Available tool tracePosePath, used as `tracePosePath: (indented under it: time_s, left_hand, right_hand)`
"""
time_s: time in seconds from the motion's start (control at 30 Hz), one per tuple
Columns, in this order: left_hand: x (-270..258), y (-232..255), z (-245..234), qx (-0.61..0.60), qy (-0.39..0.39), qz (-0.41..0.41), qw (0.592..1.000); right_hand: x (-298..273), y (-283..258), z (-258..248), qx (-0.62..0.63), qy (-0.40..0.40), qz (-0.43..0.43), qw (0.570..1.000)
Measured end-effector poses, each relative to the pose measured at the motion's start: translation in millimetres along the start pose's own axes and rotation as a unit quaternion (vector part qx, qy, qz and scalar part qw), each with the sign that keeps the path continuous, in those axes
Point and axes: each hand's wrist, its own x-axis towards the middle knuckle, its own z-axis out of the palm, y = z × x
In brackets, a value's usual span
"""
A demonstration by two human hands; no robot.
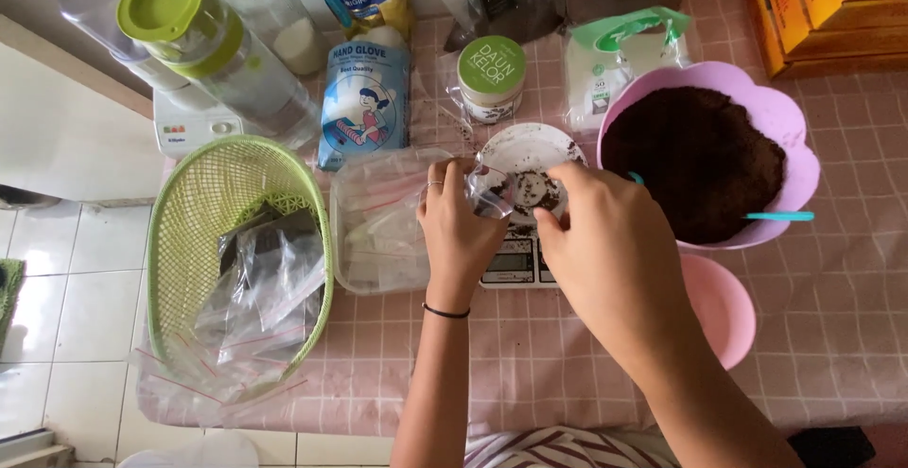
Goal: Weighing and bagging ground coffee using a spoon and a digital scale.
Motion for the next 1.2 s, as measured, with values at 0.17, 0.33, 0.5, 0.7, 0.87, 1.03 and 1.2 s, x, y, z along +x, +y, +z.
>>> tracePosePath:
  time_s: [0.17, 0.33, 0.5, 0.7, 0.87, 1.03, 1.2]
  left_hand:
    - [-1, 0, 0, -0.010, -0.001, -0.003, 1.000]
    - [2, -5, 1, -0.021, -0.004, -0.003, 1.000]
    - [4, -5, 1, -0.032, 0.014, 0.030, 0.999]
    - [6, -13, 1, -0.038, 0.011, 0.040, 0.998]
    - [6, -12, -6, -0.074, 0.019, 0.046, 0.996]
    - [10, -8, -7, -0.129, 0.037, 0.067, 0.989]
    - [13, 10, -17, -0.219, 0.000, 0.074, 0.973]
  right_hand:
    - [11, 7, 17, -0.002, -0.023, -0.011, 1.000]
    - [24, 23, 50, -0.024, -0.038, -0.002, 0.999]
    - [46, 15, 54, -0.021, 0.022, 0.007, 1.000]
    - [75, 80, 112, -0.125, 0.025, -0.037, 0.991]
    - [66, 63, 73, -0.060, 0.094, 0.006, 0.994]
    - [69, 67, 43, 0.072, 0.186, -0.069, 0.977]
    - [68, 88, 33, 0.106, 0.280, -0.125, 0.946]
